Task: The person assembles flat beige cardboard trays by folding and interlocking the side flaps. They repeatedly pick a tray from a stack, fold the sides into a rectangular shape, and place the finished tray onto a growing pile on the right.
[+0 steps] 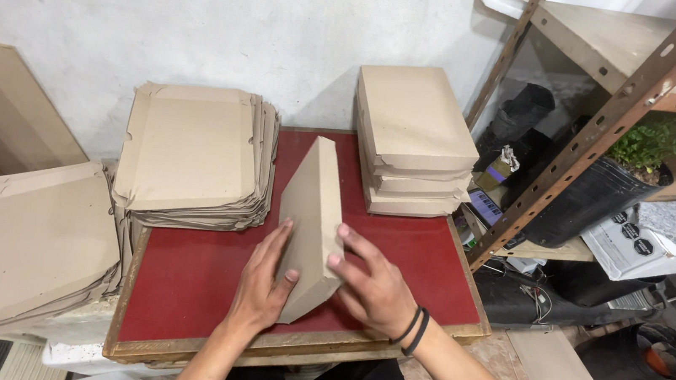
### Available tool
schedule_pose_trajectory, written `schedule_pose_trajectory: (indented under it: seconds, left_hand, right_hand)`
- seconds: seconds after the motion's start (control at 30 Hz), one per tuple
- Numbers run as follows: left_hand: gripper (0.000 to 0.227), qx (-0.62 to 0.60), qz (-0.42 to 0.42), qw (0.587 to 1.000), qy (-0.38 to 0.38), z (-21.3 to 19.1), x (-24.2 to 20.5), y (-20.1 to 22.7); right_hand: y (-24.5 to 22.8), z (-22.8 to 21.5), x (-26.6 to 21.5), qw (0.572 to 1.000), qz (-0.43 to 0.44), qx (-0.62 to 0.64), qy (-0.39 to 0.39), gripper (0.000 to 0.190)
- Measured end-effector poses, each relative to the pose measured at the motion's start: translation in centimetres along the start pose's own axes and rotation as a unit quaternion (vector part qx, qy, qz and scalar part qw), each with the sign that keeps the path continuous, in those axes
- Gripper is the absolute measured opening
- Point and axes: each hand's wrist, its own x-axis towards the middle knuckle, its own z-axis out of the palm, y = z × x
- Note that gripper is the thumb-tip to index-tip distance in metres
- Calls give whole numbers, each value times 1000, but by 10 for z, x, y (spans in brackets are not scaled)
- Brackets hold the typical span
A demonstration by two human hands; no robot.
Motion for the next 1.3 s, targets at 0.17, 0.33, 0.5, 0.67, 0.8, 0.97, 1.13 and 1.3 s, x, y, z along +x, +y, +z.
schedule_pose_trajectory:
  seconds: [0.17,0.33,0.5,0.67,0.8,0.97,1.13,1.3]
  left_hand:
    - [120,-49,48,998,2,-2,1,21]
    - [114,-46,148,987,50,-12,15,37]
    - [132,19,189,982,22,-11,33,40]
    - [121,45,181,982,28,-9,38,53]
    - [112,59,183,981,33,-6,43,56]
    - [105,72,198,977,39,-4,47,53]
    - [103,100,206,973,37,-5,45,51]
    - [102,120,214,969,34,-3,44,50]
  right_hand:
    - [-5,-3,35,989,107,98,34,54]
    - [-7,2,51,982,111,148,30,43]
    - [5,7,61,979,122,154,53,41]
    - [14,6,63,981,118,150,43,42]
    - [18,7,63,982,107,153,35,45]
    - [32,8,57,991,80,104,25,43]
    - [51,8,48,995,76,60,20,46]
    - [63,2,39,993,108,35,19,46]
